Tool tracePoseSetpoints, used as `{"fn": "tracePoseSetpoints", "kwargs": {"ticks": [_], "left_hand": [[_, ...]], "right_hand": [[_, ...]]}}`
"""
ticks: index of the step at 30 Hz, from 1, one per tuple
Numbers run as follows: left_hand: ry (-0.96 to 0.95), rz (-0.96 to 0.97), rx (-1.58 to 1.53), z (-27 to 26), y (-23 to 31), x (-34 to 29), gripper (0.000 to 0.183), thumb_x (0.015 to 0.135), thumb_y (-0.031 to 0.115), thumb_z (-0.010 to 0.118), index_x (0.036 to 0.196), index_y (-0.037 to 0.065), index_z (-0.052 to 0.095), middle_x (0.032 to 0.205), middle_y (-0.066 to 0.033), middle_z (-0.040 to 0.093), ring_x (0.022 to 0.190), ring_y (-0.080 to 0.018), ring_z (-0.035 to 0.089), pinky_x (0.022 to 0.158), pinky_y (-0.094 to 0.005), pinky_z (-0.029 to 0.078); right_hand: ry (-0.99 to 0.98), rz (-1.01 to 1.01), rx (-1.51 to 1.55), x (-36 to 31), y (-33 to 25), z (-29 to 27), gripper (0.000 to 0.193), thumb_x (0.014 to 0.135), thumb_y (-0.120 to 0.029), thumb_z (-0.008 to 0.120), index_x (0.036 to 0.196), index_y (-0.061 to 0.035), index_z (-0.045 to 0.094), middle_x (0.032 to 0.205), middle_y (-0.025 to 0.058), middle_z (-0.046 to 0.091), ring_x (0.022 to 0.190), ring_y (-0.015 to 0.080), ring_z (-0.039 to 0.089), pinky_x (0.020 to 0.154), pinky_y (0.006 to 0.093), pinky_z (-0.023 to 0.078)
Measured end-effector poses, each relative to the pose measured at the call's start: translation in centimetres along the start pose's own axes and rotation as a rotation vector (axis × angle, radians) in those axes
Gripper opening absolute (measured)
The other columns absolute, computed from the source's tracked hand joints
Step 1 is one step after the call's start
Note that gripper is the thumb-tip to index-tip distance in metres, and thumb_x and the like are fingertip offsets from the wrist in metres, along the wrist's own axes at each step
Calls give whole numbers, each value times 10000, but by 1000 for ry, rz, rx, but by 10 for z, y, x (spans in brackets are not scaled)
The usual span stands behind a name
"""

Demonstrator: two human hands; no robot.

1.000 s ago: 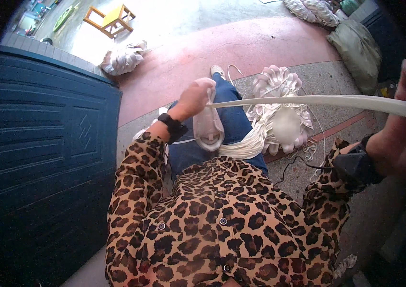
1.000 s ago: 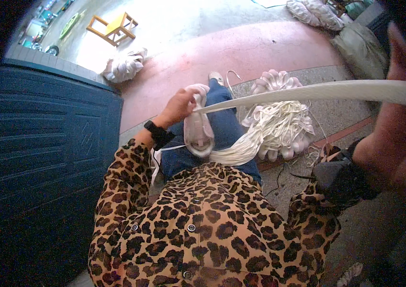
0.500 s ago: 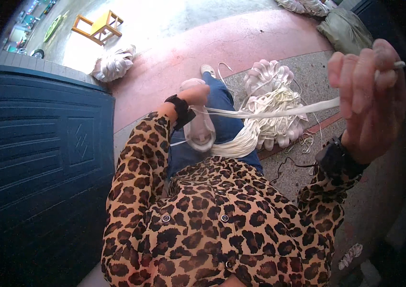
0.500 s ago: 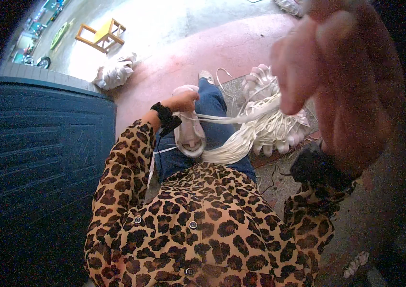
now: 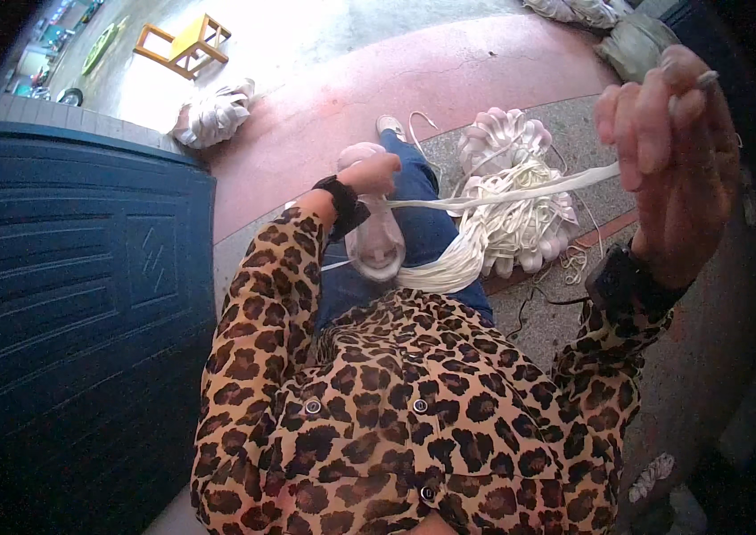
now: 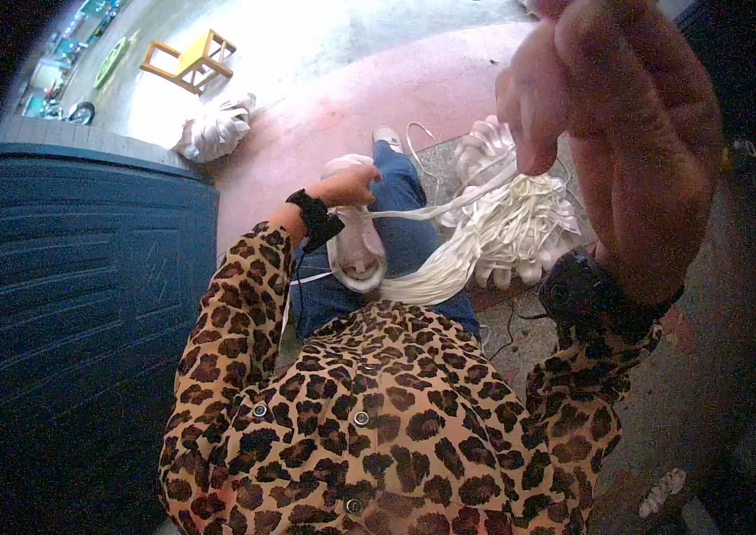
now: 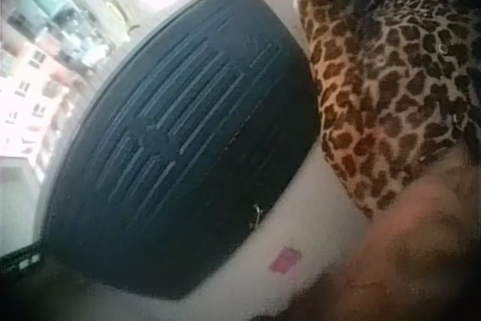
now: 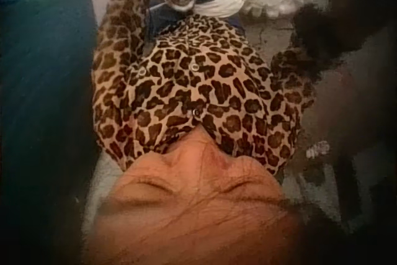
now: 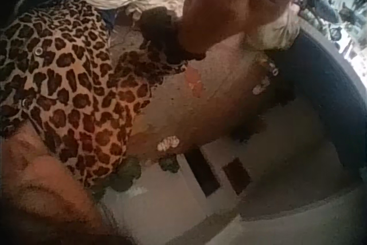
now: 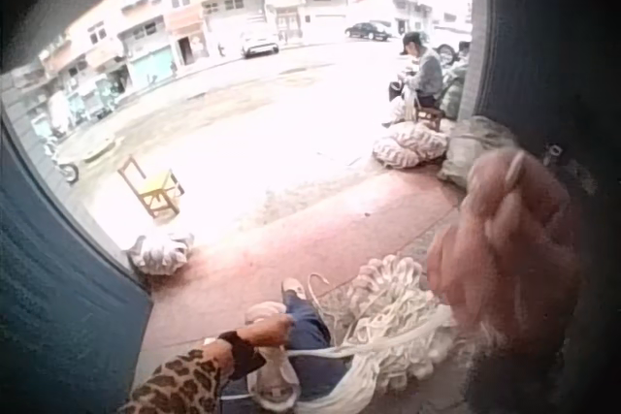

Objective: Lacing a pair of white sneakers while sitting down.

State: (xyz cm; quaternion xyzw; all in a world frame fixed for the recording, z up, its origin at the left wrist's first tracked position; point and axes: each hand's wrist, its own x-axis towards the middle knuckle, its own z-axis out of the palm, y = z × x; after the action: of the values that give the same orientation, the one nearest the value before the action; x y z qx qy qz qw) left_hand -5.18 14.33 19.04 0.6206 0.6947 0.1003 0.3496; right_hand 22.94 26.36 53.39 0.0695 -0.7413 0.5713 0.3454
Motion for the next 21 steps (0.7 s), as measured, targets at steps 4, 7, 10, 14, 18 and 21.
{"fn": "tracePoseSetpoints", "kwargs": {"ticks": [4, 7, 10, 14, 18, 21], "left_hand": [[266, -9, -157, -21, -22, -29, 267, 817, 122, 613, 1047, 11, 694, 977, -226, 697, 911, -363, 678, 814, -431, 526], [384, -124, -238, -27, -58, -75, 236, 829, 127, 605, 992, -7, 711, 907, -213, 706, 813, -316, 686, 758, -401, 531], [274, -300, -346, -10, -76, -113, 227, 851, 123, 623, 1005, -19, 712, 861, -129, 712, 769, -205, 662, 716, -342, 522], [194, -297, -623, 20, -68, -115, 216, 892, 105, 675, 1073, -9, 705, 884, -12, 683, 808, -83, 605, 726, -245, 498], [219, -215, -717, 31, -54, -99, 220, 877, 101, 703, 1063, -15, 704, 885, -15, 684, 804, -89, 605, 734, -250, 500], [202, -221, -584, 29, -51, -96, 204, 864, 94, 717, 1037, -14, 709, 880, -18, 687, 796, -92, 606, 734, -255, 506]], "right_hand": [[164, 227, -12, -41, 28, 12, 251, 1050, -242, 468, 1104, -20, 570, 658, 6, 510, 549, 100, 480, 624, 286, 426], [231, 560, 28, -93, 87, 19, 179, 1017, -161, 531, 1084, -9, 598, 693, 33, 569, 618, 113, 547, 582, 245, 438], [79, 829, 58, -129, 163, 50, 160, 1010, -131, 519, 1062, -17, 618, 798, 31, 604, 685, 106, 580, 623, 250, 500], [-38, 927, 171, -154, 235, 110, 165, 975, -147, 612, 1031, 5, 643, 1001, 53, 650, 730, 96, 612, 674, 230, 523], [-46, 949, 198, -159, 276, 149, 168, 977, -155, 604, 1022, 3, 641, 1048, 43, 617, 709, 90, 591, 652, 237, 509], [-134, 1045, 189, -160, 288, 157, 169, 975, -168, 603, 1007, -7, 644, 896, 8, 632, 682, 79, 576, 636, 234, 493]]}}
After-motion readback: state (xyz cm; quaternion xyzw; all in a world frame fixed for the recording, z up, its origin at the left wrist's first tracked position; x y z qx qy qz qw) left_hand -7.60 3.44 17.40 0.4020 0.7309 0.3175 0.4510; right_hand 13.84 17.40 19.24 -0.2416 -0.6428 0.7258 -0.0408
